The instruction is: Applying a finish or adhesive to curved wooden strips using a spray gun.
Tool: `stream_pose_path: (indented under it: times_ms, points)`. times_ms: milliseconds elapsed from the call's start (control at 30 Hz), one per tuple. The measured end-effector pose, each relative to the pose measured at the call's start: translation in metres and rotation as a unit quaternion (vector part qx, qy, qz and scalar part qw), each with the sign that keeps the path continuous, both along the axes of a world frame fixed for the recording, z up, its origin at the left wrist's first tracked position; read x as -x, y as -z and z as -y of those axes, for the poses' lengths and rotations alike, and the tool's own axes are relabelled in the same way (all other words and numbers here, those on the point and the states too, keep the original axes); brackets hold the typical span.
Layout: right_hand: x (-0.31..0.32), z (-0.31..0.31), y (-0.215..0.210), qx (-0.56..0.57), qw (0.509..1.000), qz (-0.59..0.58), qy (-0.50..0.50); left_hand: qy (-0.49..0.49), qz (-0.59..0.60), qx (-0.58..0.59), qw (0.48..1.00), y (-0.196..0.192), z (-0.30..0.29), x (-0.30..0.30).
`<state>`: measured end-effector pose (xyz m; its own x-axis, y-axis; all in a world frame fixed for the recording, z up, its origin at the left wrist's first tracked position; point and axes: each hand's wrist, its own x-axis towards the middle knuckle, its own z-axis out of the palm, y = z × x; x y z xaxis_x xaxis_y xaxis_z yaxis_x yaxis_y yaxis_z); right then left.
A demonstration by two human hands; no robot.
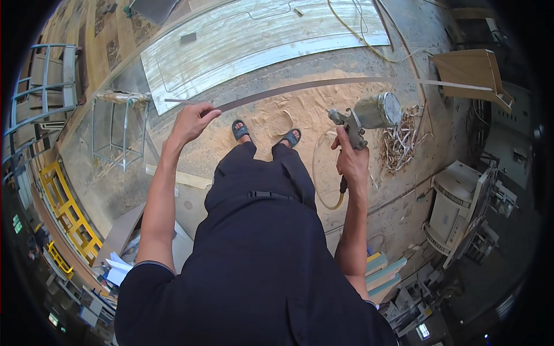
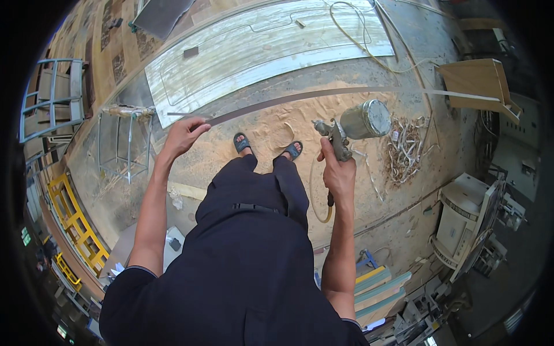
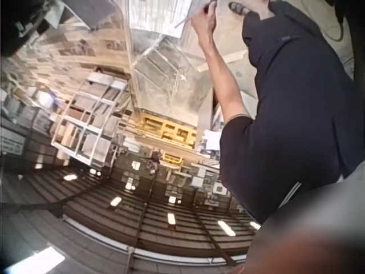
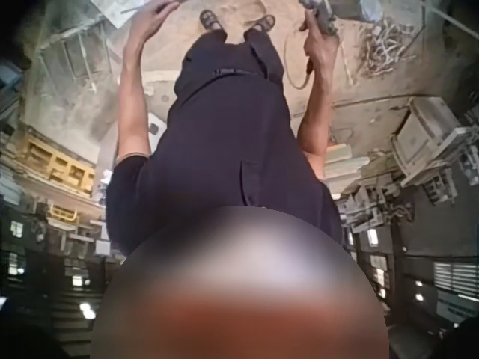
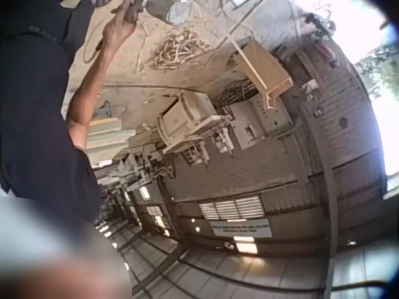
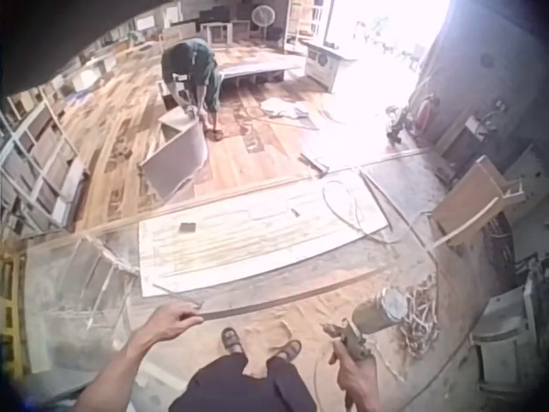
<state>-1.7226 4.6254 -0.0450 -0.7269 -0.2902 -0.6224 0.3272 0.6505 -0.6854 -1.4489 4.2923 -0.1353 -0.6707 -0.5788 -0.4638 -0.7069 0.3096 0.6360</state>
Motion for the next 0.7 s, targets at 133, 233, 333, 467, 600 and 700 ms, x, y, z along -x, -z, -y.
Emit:
stream_pose_path:
  times_ms: [133, 233, 333, 467, 600, 700]
  points:
    - [-0.031, 0.007, 0.008, 0.033, 0.999, -0.039, 0.004, 0.022, 0.015, -0.023, 0.999, 0.005, 0.011, -0.004]
    - [-0.044, 0.011, 0.007, 0.02, 0.999, -0.046, 0.006, 0.022, -0.017, -0.02, 0.999, 0.009, 0.018, -0.007]
    - [-0.047, 0.01, 0.008, 0.022, 0.997, -0.066, 0.022, 0.012, -0.025, -0.044, 0.999, 0.009, 0.023, -0.01]
    - [-0.042, 0.005, 0.006, -0.003, 0.995, -0.066, 0.072, 0.029, -0.021, -0.032, 0.999, 0.006, 0.03, -0.009]
    - [-0.042, 0.006, -0.002, 0.001, 0.994, -0.065, 0.093, 0.031, -0.026, -0.029, 0.999, 0.009, 0.03, -0.01]
    - [-0.047, 0.004, -0.002, -0.019, 0.997, -0.028, 0.063, 0.023, -0.03, -0.042, 0.998, 0.008, 0.03, -0.007]
